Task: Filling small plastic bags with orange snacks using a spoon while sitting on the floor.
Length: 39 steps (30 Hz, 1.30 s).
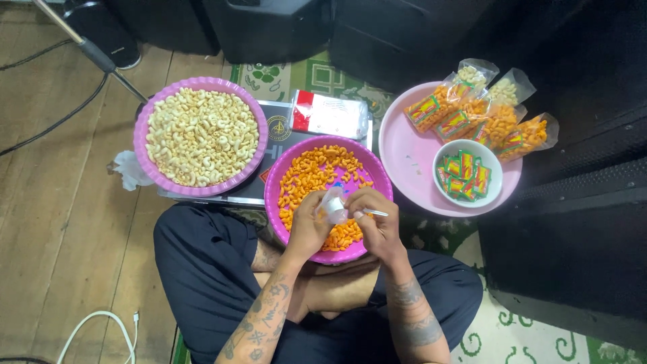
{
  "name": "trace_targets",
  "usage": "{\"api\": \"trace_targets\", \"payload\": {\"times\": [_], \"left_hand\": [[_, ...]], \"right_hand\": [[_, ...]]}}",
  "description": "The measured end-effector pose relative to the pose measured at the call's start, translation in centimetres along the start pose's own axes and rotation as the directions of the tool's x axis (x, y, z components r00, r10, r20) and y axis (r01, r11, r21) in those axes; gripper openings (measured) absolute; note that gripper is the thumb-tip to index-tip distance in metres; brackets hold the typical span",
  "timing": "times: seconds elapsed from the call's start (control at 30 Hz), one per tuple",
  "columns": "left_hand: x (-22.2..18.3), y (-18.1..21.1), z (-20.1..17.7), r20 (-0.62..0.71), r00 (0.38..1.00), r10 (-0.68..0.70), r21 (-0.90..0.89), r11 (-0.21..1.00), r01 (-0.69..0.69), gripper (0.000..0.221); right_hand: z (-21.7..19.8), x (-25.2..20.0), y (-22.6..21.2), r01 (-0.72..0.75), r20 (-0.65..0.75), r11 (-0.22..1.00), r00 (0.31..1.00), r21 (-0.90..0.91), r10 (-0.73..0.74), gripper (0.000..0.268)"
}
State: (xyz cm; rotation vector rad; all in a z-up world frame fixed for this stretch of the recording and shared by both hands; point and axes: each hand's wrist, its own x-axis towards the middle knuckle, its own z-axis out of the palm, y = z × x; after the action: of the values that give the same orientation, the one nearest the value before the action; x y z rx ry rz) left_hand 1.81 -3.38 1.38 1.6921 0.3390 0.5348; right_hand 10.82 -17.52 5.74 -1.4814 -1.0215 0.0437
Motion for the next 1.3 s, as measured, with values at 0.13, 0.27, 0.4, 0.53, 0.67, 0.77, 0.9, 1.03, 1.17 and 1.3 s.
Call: {"api": "trace_targets", "payload": {"times": [0.13,0.27,0.4,0.53,0.67,0.77,0.9,1.03,1.17,1.3], "left_hand": [[-0.2,-1.0,0.1,0.003,0.999,-0.052,-0.011,0.999,0.052,0.034],[-0.1,-0.2,-0.3,-0.01,0.998,-0.056,-0.001,0.998,0.056,0.033],[0.1,-3.2,-1.2,-0.063,0.99,-0.126,0.049,0.99,0.13,0.031],[0.4,-1.5,-2.4,-0.107,0.99,-0.087,0.011,0.996,0.088,0.033],[1.2,-1.5,-3.8,-0.191,0.982,-0.002,-0.059,0.998,-0.009,0.036],[0.9,-1.8,-4.4,-0.203,0.979,-0.022,-0.06,0.998,0.01,0.04],[1.1,-2.5,-4.4,-0.189,0.981,-0.033,-0.075,0.997,0.019,0.042],[0.8,-3.5,-4.7,-0.173,0.983,-0.052,-0.109,0.993,0.034,0.045],[0.7,-3.1,-4.8,-0.145,0.986,-0.079,-0.101,0.993,0.065,0.043],[0.2,-4.0,-4.5,-0.113,0.985,-0.132,0.032,0.99,0.136,0.049]], "right_hand": [[0.9,0.6,0.0,-0.057,0.076,0.998,0.995,-0.003,0.057,0.021],[0.7,0.2,1.1,-0.083,-0.075,0.991,0.993,0.109,0.092,0.032],[0.2,1.1,0.8,-0.107,-0.369,0.982,0.916,0.153,0.157,0.043],[-1.2,1.0,2.2,-0.365,-0.373,0.931,0.867,-0.027,0.329,0.037],[-2.6,-0.2,6.1,-0.432,-0.3,0.856,0.888,-0.283,0.349,0.019],[-2.0,-0.8,8.1,-0.541,-0.245,0.796,0.839,-0.271,0.487,0.017],[-0.3,0.2,7.1,-0.689,-0.164,0.719,0.701,0.092,0.694,0.02],[-0.8,-0.2,8.3,-0.692,-0.18,0.704,0.681,0.161,0.71,0.023],[-2.0,-0.9,10.2,-0.604,-0.22,0.749,0.718,0.275,0.66,0.024],[-2.4,-0.8,10.2,-0.48,-0.292,0.811,0.765,0.334,0.573,0.025]]}}
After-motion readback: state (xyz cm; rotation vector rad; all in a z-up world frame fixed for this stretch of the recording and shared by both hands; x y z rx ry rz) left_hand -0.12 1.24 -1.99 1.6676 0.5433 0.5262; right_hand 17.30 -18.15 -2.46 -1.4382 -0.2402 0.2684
